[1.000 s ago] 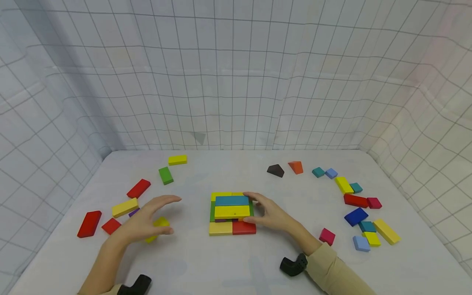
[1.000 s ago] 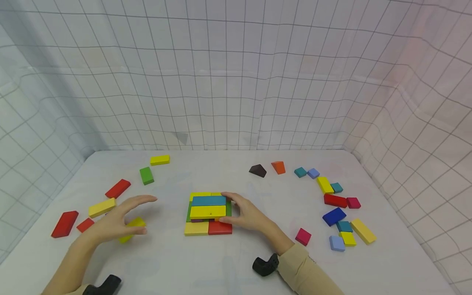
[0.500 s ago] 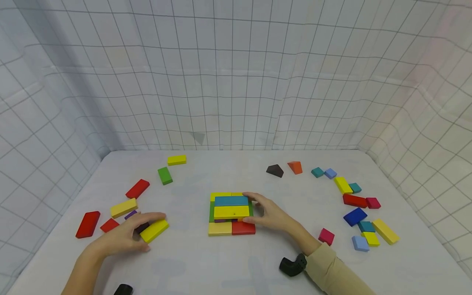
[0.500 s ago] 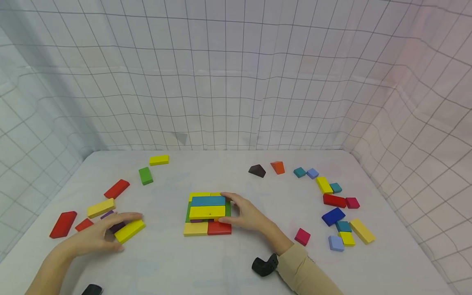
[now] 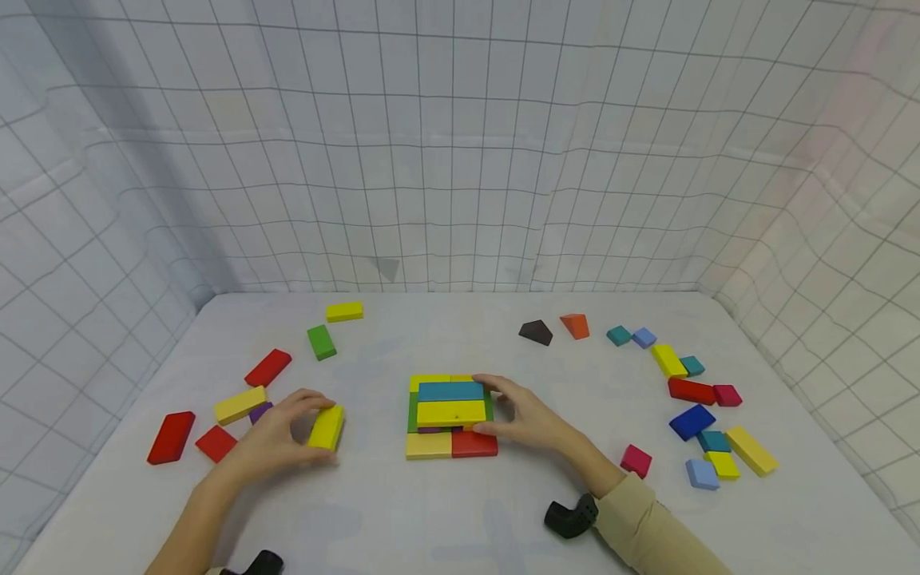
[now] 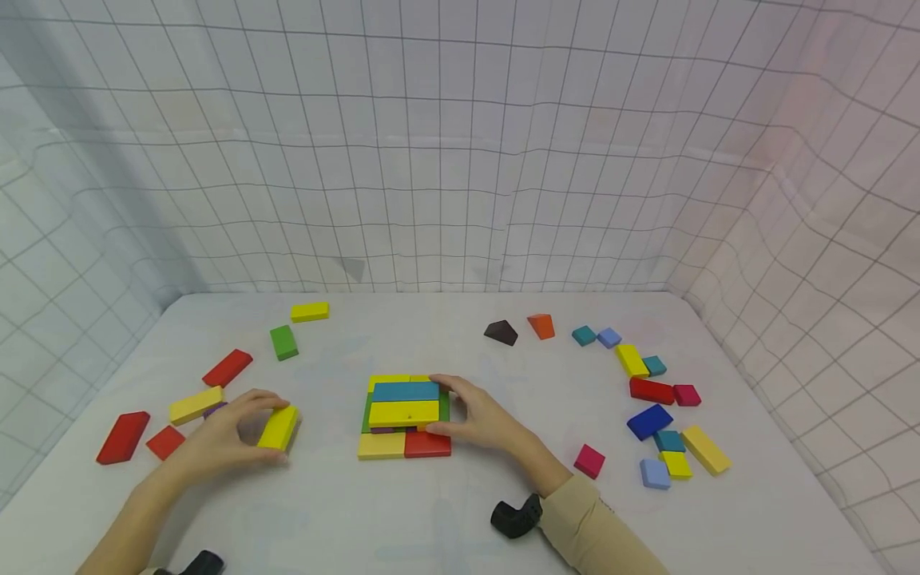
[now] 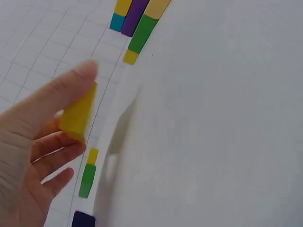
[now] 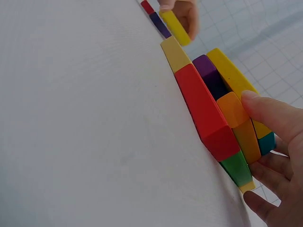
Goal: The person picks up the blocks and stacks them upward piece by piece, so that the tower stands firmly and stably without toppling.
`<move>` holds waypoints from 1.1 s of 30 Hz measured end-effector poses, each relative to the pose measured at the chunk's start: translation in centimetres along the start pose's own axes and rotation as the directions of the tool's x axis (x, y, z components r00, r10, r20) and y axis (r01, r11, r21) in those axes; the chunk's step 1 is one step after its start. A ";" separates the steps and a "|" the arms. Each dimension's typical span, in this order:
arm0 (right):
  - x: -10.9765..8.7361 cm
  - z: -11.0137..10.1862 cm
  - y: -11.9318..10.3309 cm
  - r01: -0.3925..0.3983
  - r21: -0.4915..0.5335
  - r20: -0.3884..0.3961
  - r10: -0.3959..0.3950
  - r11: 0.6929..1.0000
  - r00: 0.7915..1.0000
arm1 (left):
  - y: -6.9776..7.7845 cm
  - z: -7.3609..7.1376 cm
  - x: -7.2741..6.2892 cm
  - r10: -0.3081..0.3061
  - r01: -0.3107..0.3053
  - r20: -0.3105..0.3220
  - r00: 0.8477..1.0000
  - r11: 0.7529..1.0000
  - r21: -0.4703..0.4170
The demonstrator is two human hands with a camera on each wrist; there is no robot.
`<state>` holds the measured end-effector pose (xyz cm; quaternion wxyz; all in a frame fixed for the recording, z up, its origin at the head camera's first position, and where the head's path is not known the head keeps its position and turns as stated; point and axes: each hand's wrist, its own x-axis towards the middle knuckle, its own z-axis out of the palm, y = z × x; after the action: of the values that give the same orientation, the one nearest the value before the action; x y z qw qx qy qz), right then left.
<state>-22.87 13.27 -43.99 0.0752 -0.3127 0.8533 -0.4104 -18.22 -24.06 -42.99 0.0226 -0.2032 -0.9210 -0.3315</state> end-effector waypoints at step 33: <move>-0.1 -0.2 0.3 0.034 0.002 0.008 -0.034 0.999 0.999 | 10.7 9.4 8.9 0.142 -0.142 -0.052 0.988 0.990 0.005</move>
<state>-22.99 13.63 -44.08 0.0722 -0.3289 0.8471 -0.4112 -21.36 -7.61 -42.29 0.0705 -0.2594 -0.9036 -0.3337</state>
